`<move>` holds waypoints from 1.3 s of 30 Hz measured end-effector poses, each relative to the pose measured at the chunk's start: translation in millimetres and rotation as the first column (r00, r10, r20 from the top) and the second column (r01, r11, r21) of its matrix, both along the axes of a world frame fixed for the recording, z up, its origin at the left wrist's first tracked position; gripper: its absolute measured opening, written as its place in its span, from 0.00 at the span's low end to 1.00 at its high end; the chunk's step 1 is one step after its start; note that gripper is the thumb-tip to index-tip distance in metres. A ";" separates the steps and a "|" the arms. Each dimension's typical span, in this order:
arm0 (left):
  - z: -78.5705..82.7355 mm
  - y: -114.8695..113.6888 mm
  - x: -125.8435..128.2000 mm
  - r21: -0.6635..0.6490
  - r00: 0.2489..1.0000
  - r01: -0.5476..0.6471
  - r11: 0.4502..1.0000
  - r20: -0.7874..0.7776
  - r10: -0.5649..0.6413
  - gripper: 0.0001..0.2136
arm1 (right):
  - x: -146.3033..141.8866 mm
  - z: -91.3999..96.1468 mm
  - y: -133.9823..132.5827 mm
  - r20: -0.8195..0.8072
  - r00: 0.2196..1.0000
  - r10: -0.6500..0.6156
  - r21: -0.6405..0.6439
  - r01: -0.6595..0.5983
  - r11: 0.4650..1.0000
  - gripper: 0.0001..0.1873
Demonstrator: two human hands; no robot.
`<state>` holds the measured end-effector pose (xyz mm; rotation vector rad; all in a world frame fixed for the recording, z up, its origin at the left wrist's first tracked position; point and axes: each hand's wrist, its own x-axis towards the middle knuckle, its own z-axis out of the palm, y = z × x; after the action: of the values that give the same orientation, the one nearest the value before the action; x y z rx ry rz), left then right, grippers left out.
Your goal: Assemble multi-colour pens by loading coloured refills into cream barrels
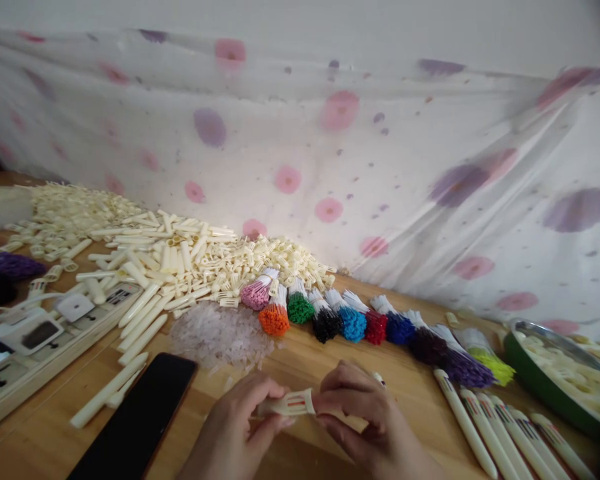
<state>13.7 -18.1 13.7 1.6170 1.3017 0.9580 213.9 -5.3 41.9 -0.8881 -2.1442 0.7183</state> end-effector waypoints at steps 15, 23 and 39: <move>4.8 5.5 -0.9 -0.210 0.946 0.296 0.932 0.197 -0.256 0.08 | 2.9 23.4 -12.2 0.052 0.993 -0.107 0.250 0.090 0.964 0.08; 0.1 3.8 0.4 -0.139 0.961 0.259 0.956 0.132 -0.241 0.08 | 3.4 18.9 -8.7 0.051 0.994 -0.093 0.249 0.077 0.965 0.09; 0.1 -4.2 3.8 0.006 0.985 0.174 0.985 -0.005 -0.174 0.02 | 0.7 0.8 -2.1 -0.148 0.983 -0.113 0.033 0.119 0.992 0.07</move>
<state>17.5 -22.3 13.8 1.7079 1.1400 0.8531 214.6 -7.4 42.7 -0.9027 -1.9548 0.6565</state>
